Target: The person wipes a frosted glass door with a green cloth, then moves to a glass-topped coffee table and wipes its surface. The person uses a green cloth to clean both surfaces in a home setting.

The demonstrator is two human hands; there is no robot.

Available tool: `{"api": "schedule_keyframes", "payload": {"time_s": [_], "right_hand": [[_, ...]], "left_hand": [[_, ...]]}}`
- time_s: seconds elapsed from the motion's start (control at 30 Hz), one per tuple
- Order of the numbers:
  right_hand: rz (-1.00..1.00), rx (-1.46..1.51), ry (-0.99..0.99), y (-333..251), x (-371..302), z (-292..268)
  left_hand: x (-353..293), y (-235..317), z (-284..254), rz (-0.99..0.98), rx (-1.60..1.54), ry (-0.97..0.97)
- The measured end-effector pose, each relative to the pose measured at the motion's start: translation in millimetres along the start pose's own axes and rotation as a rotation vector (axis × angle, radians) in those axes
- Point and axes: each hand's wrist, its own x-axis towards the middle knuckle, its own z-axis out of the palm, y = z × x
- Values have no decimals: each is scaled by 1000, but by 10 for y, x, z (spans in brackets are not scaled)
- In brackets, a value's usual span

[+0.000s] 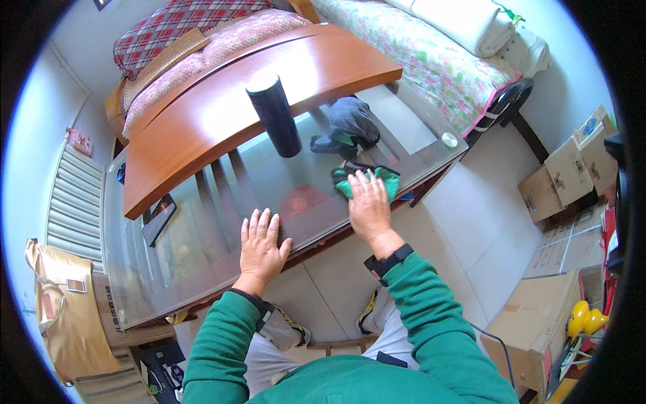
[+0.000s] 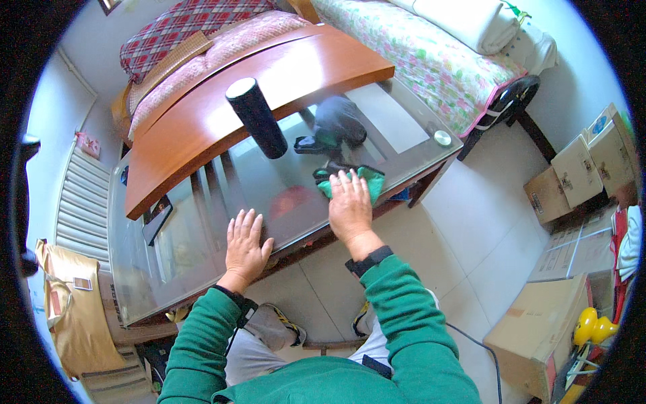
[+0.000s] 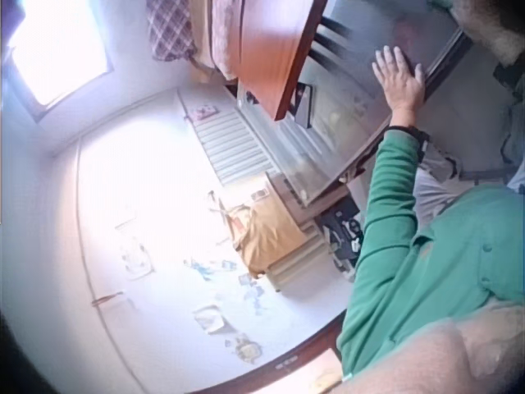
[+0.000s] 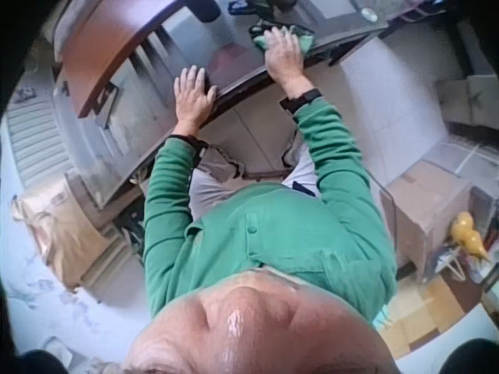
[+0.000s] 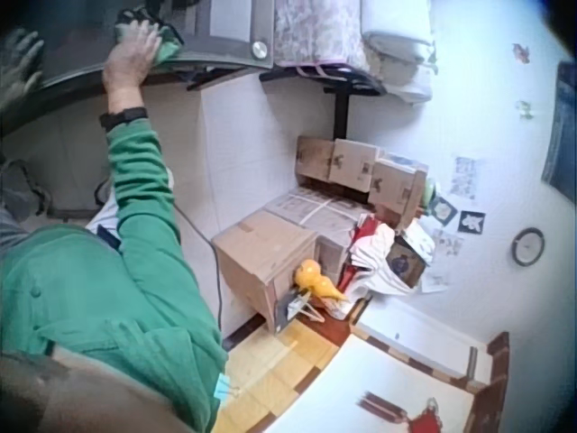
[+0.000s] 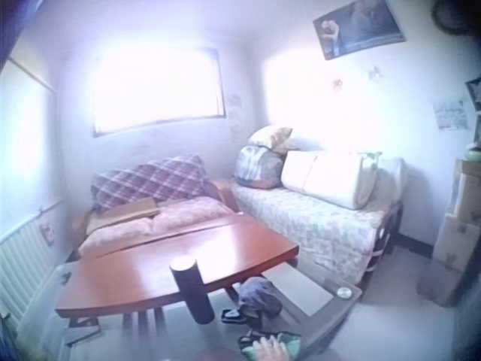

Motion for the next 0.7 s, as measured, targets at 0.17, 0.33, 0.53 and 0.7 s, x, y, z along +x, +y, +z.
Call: {"api": "schedule_keyframes", "payload": {"time_s": [0.17, 0.33, 0.53, 0.7], "right_hand": [[-22, 4, -70, -465, -95, 107], [27, -45, -156, -503, -65, 125], [54, -39, -166, -535, -24, 98], [183, -96, -287, -682, 21, 44]], "left_hand": [[-26, -4, 23, -14, -30, -9], [-225, -4, -87, -24, -335, 25], [-1425, -389, -619, -39, -570, 65], [-2536, -767, -797, -473, -515, 61]]}}
